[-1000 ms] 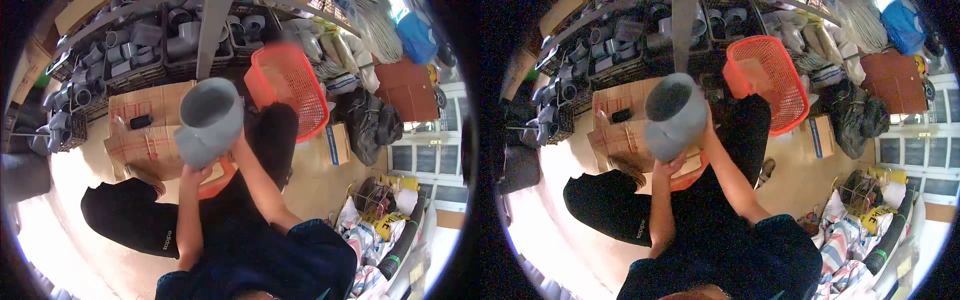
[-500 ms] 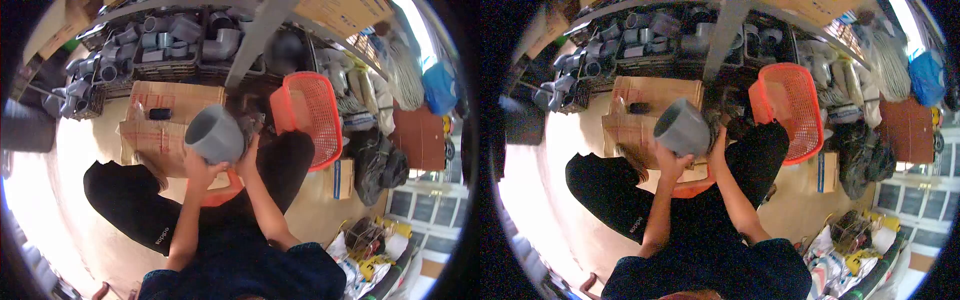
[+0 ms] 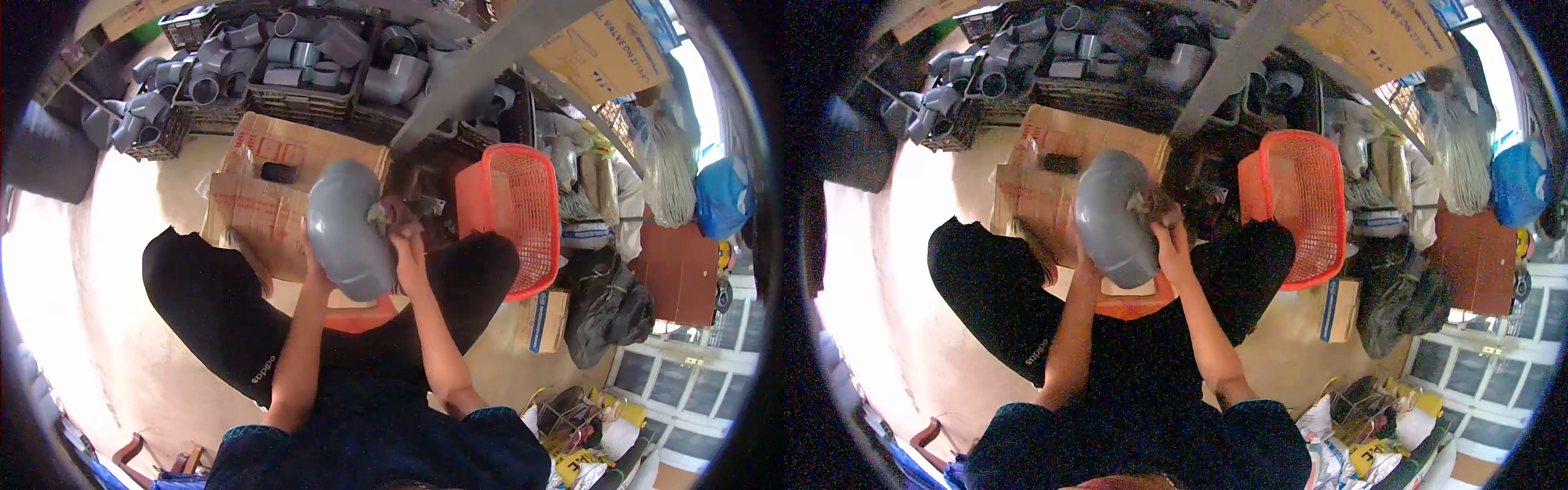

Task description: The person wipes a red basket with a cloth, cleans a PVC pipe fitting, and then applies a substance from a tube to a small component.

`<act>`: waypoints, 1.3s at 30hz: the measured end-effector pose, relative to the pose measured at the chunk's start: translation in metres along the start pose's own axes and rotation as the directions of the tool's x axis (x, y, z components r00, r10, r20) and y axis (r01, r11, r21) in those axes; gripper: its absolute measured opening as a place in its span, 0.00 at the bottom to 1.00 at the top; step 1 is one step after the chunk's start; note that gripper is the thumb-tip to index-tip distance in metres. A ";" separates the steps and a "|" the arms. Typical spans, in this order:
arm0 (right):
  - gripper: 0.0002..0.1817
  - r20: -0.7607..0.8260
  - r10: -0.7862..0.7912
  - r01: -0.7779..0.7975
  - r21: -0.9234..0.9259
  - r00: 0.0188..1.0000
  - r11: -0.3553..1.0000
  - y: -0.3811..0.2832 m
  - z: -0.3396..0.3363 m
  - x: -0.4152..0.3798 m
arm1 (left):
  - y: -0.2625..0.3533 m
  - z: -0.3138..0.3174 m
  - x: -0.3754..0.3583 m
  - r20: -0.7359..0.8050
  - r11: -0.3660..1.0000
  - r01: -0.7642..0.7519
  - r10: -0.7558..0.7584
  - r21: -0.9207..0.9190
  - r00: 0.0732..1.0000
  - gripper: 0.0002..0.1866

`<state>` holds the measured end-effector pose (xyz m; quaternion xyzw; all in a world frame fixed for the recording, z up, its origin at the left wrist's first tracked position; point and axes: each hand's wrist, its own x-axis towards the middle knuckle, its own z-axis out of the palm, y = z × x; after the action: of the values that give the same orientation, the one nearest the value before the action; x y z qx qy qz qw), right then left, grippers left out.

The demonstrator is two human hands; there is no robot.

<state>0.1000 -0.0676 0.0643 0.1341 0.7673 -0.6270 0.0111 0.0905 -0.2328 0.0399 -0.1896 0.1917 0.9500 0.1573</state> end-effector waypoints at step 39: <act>0.38 0.149 0.405 -0.373 0.742 0.902 0.557 -0.014 -0.017 0.019 | 0.000 0.050 -0.018 0.021 0.653 -0.335 0.438 0.679 0.899 0.16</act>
<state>0.0815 -0.0498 0.0777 0.3044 0.3867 -0.8671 0.0774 0.0914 -0.2153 0.0898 -0.1436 0.5654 0.8122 -0.0062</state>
